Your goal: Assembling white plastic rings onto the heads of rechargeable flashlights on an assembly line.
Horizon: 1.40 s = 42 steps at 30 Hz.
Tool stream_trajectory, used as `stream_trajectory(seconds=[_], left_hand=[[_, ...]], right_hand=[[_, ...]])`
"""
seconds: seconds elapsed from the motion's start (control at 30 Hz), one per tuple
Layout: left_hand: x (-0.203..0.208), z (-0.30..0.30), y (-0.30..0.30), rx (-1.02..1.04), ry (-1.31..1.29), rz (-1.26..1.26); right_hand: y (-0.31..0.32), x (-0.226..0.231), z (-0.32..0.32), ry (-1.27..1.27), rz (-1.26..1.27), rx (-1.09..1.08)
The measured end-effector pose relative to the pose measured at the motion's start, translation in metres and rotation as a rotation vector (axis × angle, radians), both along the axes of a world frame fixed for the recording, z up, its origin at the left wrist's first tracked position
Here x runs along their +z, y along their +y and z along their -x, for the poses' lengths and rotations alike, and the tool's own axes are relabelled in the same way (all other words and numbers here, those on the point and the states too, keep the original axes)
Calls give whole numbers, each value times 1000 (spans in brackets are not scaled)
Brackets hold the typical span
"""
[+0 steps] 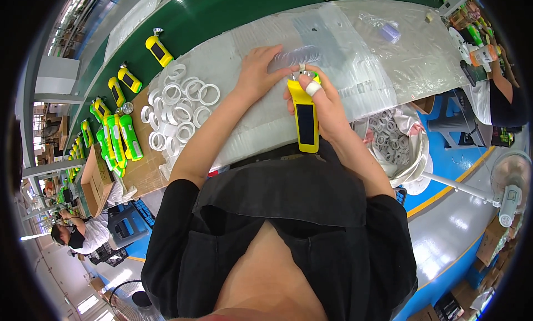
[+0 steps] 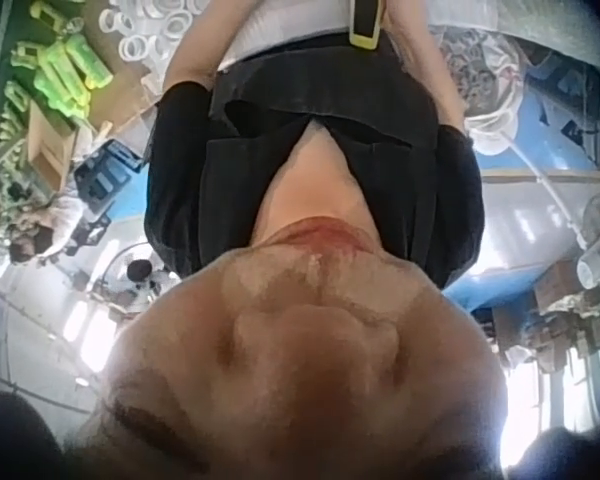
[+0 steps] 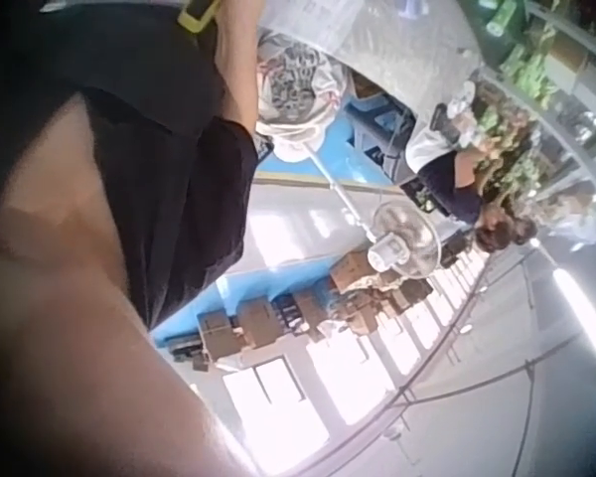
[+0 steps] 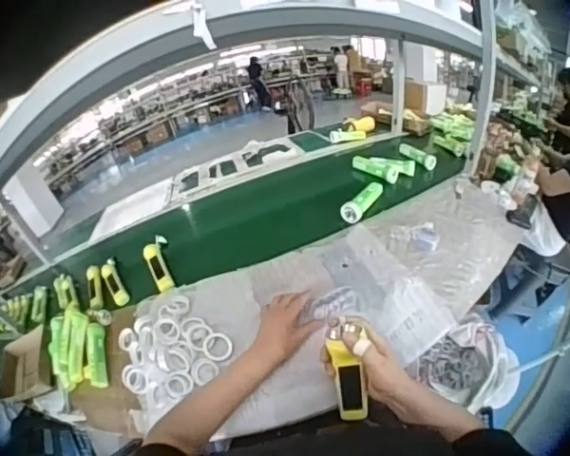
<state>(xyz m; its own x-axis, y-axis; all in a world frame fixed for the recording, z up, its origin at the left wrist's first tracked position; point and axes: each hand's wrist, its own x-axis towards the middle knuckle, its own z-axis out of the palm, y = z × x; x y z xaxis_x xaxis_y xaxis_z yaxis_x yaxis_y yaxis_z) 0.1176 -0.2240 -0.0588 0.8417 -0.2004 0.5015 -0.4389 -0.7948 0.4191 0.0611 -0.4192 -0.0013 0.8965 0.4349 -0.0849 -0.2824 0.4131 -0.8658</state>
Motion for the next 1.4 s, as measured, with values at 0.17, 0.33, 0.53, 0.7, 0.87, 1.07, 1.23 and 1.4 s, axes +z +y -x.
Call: stream_trajectory(seconds=[0.17, 0.33, 0.53, 0.7, 0.87, 1.07, 1.23, 1.4], left_hand=[[1, -1, 11, -99, 95, 260], [68, 49, 8, -238, 135, 456], [74, 88, 24, -275, 95, 384], [71, 97, 33, -252, -81, 289], [55, 99, 36, -191, -143, 384], [62, 98, 47, -207, -187, 372], [83, 99, 70, -20, -234, 364], [69, 106, 114, 179, -61, -264]], right_hand=[[-1, 2, 0, -9, 0, 31], [15, 12, -4, -61, -3, 120], [40, 21, -1, -137, 67, 295], [52, 18, 1, -165, 79, 451], [65, 15, 10, -80, 14, 476], [74, 22, 2, -149, 102, 462], [86, 30, -22, -274, -43, 394], [106, 15, -42, -478, 33, 256]])
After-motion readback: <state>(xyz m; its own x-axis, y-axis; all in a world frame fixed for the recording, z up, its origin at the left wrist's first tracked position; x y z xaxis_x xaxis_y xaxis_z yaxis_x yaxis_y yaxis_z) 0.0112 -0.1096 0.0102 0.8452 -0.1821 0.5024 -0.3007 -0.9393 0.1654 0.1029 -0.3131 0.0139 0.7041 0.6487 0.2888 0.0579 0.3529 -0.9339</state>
